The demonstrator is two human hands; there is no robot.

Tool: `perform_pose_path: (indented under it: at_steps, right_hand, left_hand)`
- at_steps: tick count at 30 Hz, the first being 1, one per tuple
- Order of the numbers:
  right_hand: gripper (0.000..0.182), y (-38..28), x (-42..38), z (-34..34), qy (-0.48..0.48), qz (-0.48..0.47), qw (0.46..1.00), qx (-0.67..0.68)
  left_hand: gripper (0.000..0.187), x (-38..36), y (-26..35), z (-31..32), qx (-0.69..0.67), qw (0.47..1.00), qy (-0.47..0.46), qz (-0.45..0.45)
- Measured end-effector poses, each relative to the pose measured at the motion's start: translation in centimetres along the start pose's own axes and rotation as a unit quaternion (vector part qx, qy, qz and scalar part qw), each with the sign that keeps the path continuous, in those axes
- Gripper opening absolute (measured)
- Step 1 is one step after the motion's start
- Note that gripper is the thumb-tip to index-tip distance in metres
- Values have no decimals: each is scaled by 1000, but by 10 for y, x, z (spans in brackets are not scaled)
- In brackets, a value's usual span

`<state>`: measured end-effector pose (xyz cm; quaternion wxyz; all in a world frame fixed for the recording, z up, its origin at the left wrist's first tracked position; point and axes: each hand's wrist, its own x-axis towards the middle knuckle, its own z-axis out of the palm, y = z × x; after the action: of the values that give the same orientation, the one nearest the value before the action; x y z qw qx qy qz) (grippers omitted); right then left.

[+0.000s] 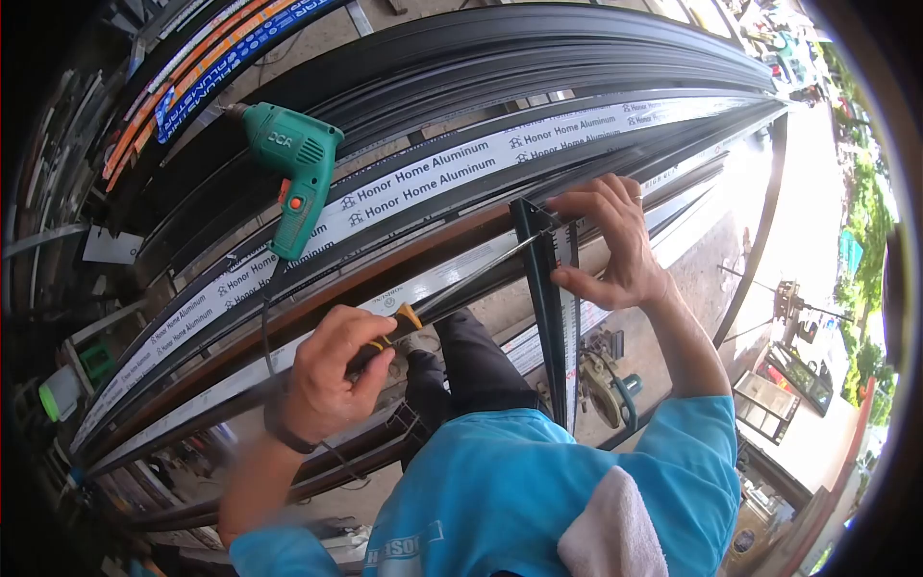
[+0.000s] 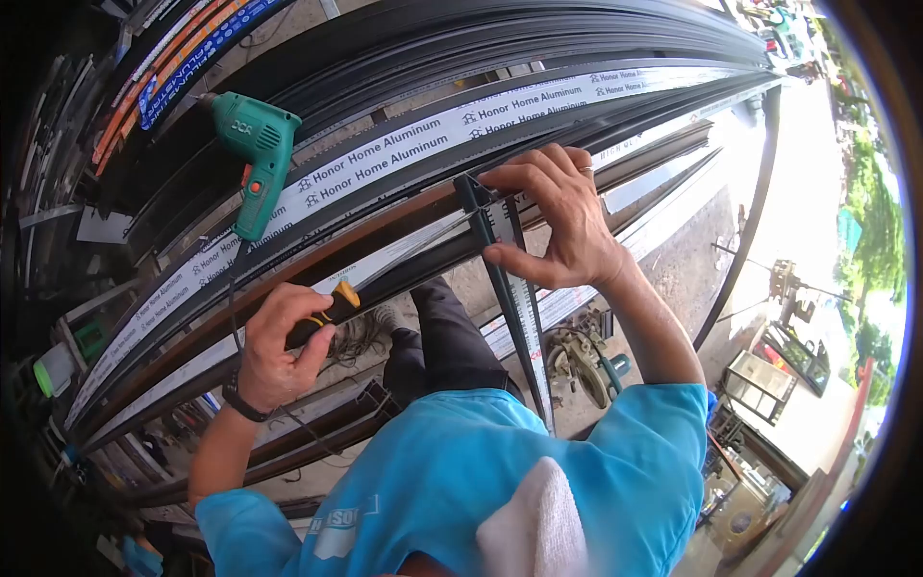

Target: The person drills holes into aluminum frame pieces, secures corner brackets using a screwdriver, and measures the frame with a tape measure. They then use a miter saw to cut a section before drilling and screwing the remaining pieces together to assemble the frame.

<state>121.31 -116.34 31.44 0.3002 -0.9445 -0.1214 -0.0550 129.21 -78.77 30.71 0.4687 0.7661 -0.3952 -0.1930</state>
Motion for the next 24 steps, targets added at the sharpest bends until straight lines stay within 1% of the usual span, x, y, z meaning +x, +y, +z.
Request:
perform_pose_path:
  at_steps: [3, 4, 5, 6, 7, 8, 11, 12, 13, 14, 15, 16, 17, 18, 20, 21, 22, 23, 24]
  right_hand:
    - [59, -20, 10, 15, -8, -35, 997, -65]
    - [48, -30, 12, 19, -15, 5, 997, -77]
    - [43, -29, 11, 23, -13, 7, 996, -93]
    - [38, -27, 9, 28, -12, 9, 994, -109]
    - [33, -25, 10, 31, -10, 8, 992, -126]
    - [29, -24, 12, 30, -9, 3, 992, -125]
    - [22, -27, 12, 29, -5, 1, 992, -122]
    - [21, -29, 12, 30, 0, 3, 992, -123]
    - [20, -31, 13, 31, 6, 3, 992, -123]
    - [19, -29, 14, 31, 8, 2, 992, -124]
    - [19, -27, 13, 33, 9, 4, 992, -124]
    - [18, -27, 9, 35, 9, 10, 992, -124]
    - [18, -27, 8, 37, 19, 10, 993, -116]
    - [18, -28, 9, 38, 29, 8, 993, -111]
    - [18, -26, 9, 36, 31, -1, 993, -112]
    - [18, -25, 11, 37, 36, -1, 993, -115]
    - [18, -25, 12, 38, 40, -1, 992, -116]
    - [18, -27, 11, 40, 42, 2, 992, -117]
    - [18, -28, 10, 40, 34, 6, 992, -120]
  left_hand:
    - [38, -8, -5, 8, -69, 991, 48, -106]
    - [36, -9, -10, 8, -249, 947, 23, -201]
    - [34, -13, -18, 6, -417, 861, -5, -290]
    - [32, -16, -25, 4, -568, 737, -33, -366]
    - [31, -17, -30, 2, -693, 580, -56, -425]
    - [26, -4, -9, -2, -618, 649, -71, -439]
    - [26, 5, 6, -3, -482, 799, -53, -356]
    - [30, 1, 2, -1, -315, 912, -39, -258]
    - [31, 0, -2, -3, -207, 961, -25, -183]
    - [33, 3, -7, -7, -94, 990, -9, -104]
    - [35, 4, -12, -7, 20, 999, 3, -25]
    - [34, -6, -21, 7, -164, 975, 67, -138]
    - [33, -2, -20, 1, -366, 893, 39, -259]
    - [33, 4, -19, -9, -544, 756, 10, -364]
    - [33, 11, -16, -16, -561, 744, -18, -364]
    - [33, 12, -14, -15, -403, 877, -15, -262]
    - [33, 11, -12, -14, -226, 963, -12, -148]
    - [34, 9, -11, -13, -38, 999, -10, -27]
    - [36, 9, -10, -12, -27, 999, 2, -22]
